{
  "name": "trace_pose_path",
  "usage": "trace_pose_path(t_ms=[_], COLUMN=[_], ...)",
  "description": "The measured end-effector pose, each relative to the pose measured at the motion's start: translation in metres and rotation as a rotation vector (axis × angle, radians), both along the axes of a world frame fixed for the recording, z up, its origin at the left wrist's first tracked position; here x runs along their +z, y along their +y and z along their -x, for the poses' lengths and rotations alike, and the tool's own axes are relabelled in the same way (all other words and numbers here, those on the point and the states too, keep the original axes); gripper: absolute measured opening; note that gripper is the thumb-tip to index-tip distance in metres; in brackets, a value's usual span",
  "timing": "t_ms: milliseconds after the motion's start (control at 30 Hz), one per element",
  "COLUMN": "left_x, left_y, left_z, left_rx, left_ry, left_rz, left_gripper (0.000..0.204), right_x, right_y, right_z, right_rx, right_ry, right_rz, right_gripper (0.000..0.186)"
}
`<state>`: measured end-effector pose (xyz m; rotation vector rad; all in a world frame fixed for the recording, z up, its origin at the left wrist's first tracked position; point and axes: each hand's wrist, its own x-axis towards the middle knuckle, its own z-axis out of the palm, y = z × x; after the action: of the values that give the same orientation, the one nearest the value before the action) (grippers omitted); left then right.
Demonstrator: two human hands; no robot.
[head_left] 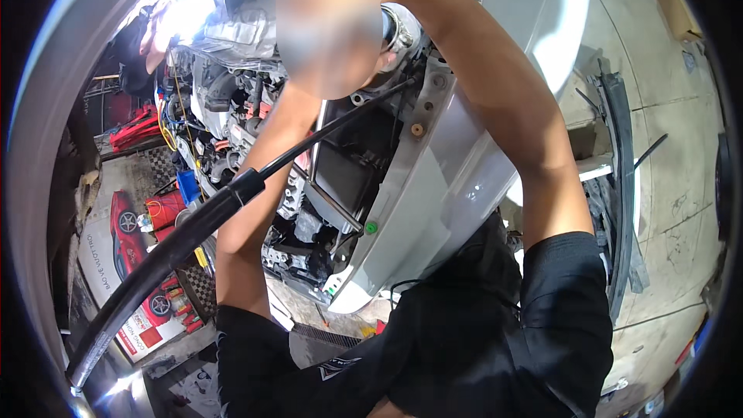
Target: The person unfastens bolts along the car's cowl area under the open hood using a socket wrench and by hand.
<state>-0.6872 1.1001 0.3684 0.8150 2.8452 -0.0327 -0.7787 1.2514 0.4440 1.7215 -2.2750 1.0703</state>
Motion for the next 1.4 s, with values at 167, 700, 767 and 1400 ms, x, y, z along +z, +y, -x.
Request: trace_pose_path(t_ms=[167,700,767,1400], left_x=[-0.017,0.046,0.055,0.163], left_y=[0.011,-0.041,-0.085,-0.109], left_z=[0.006,-0.034,-0.062,-0.183], left_rx=[-0.101,0.348,0.649,0.876], left_ry=[0.007,-0.024,-0.225,0.525], left_rz=[-0.063,-0.338,-0.527,-1.565], left_gripper=[0.028,0.035,0.041,0.017], right_x=[-0.007,-0.024,-0.025,-0.055], right_y=[0.014,-0.008,-0.004,-0.057], right_z=[0.002,0.001,-0.002,-0.021], right_rx=[-0.020,-0.033,-0.059,0.597], right_ry=[-0.030,-0.037,-0.065,-0.526], right_rz=[-0.052,-0.098,-0.084,0.156], right_gripper=[0.032,0.034,0.038,0.022])
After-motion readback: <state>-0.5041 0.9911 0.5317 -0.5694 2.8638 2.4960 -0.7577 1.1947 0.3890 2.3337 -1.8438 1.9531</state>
